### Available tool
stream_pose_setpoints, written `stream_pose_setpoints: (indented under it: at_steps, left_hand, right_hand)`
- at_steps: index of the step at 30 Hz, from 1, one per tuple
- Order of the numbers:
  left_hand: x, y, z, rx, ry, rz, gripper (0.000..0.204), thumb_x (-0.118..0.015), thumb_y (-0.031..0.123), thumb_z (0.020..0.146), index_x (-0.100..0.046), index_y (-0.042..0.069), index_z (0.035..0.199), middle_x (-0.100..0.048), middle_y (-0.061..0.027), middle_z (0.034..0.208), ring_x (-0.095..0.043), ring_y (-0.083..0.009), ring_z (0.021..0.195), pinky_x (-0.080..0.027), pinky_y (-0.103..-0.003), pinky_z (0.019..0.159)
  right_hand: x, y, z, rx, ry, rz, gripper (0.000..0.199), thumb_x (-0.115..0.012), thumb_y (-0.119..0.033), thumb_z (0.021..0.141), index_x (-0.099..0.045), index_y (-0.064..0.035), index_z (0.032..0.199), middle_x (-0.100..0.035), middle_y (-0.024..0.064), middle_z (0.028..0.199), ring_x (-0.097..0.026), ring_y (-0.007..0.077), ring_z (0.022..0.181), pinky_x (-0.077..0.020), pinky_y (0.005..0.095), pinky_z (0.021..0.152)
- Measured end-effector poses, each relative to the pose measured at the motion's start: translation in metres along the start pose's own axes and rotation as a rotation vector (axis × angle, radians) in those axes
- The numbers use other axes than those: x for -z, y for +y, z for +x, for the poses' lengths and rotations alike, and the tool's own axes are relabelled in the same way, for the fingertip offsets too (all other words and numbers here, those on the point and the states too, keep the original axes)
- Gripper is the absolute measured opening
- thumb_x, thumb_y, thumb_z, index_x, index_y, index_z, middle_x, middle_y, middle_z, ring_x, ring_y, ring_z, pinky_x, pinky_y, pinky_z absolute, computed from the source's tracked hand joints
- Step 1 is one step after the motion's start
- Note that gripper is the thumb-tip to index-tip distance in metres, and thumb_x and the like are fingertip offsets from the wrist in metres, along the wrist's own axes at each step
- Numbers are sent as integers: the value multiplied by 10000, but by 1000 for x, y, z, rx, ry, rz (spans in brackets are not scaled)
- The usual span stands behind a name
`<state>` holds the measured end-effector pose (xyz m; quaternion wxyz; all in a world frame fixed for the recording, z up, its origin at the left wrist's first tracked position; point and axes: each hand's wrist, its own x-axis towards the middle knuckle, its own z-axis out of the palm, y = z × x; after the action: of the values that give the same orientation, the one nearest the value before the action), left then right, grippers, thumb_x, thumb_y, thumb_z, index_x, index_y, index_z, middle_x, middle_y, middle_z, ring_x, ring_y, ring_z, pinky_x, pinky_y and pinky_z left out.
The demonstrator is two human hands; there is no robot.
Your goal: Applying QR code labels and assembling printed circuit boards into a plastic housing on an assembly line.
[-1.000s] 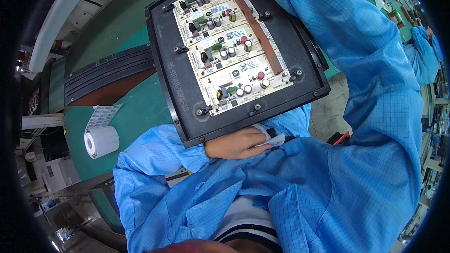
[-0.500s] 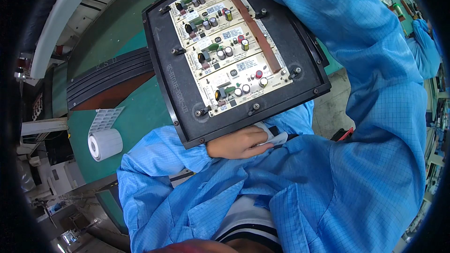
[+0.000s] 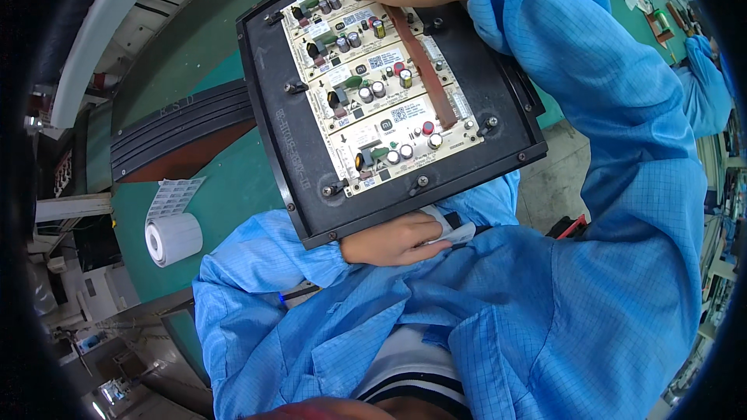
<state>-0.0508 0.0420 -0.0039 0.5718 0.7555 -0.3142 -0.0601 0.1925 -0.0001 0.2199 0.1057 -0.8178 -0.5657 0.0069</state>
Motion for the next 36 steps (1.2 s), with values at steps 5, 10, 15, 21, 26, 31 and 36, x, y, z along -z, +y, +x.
stream_pose_setpoints:
  at_steps: [5, 10, 15, 21, 26, 31, 36]
  left_hand:
    - [4, 5, 4, 1, -3, 45, 317, -626, 199, 969, -521, -6, 750, -481, -154, 673, -495, -301, 605, -401, -404, 585]
    - [0, 7, 1, -44, 109, 17, 322, -628, 199, 967, -517, -3, 743, -474, -147, 663, -489, -297, 596, -399, -399, 579]
    - [3, 5, 8, -85, 65, -4, 329, -628, 199, 967, -509, -1, 735, -470, -147, 658, -485, -298, 593, -396, -406, 578]
    - [1, 7, 4, -34, 85, 24, 339, -626, 204, 968, -502, -3, 730, -470, -151, 658, -486, -305, 599, -398, -412, 586]
    - [-5, -2, 0, 21, 6, -23, 330, -625, 205, 970, -513, -2, 738, -476, -154, 668, -491, -309, 609, -402, -416, 594]
    - [-4, 1, 1, -88, 89, 39, 307, -619, 208, 974, -533, -7, 773, -483, -152, 681, -492, -310, 615, -414, -409, 604]
    - [9, 9, 11, 4, 10, -33, 282, -635, 192, 964, -542, -9, 790, -480, -145, 684, -498, -304, 619, -410, -396, 593]
  right_hand:
    - [3, 0, -6, 28, 9, 11, 305, -641, -235, 796, -715, 13, 956, -699, 204, 823, -677, 363, 772, -543, 413, 716]
    - [-4, 8, -5, -111, 151, 568, 261, -683, -115, 774, -718, 42, 980, -705, 88, 760, -636, 147, 658, -514, 276, 632]
    - [35, 49, -10, -319, 40, 88, 326, -676, -159, 812, -699, 59, 1053, -721, 152, 869, -666, 172, 748, -533, 283, 692]
    - [2, 44, 18, -51, 31, 61, 433, -659, -286, 826, -673, 46, 1103, -704, 249, 1022, -686, 367, 936, -544, 398, 834]
    - [-10, 28, 21, -69, 117, -86, 376, -622, -221, 830, -676, 9, 1123, -644, 213, 1070, -607, 363, 1059, -479, 396, 945]
    - [-13, -3, 15, 251, 86, 138, 351, -539, -224, 918, -678, -3, 1153, -601, 220, 1121, -552, 373, 1098, -427, 411, 990]
    - [-13, -15, 18, 338, -21, 10, 500, -470, -408, 1000, -635, -11, 1254, -516, 318, 1276, -481, 438, 1202, -348, 482, 1064]
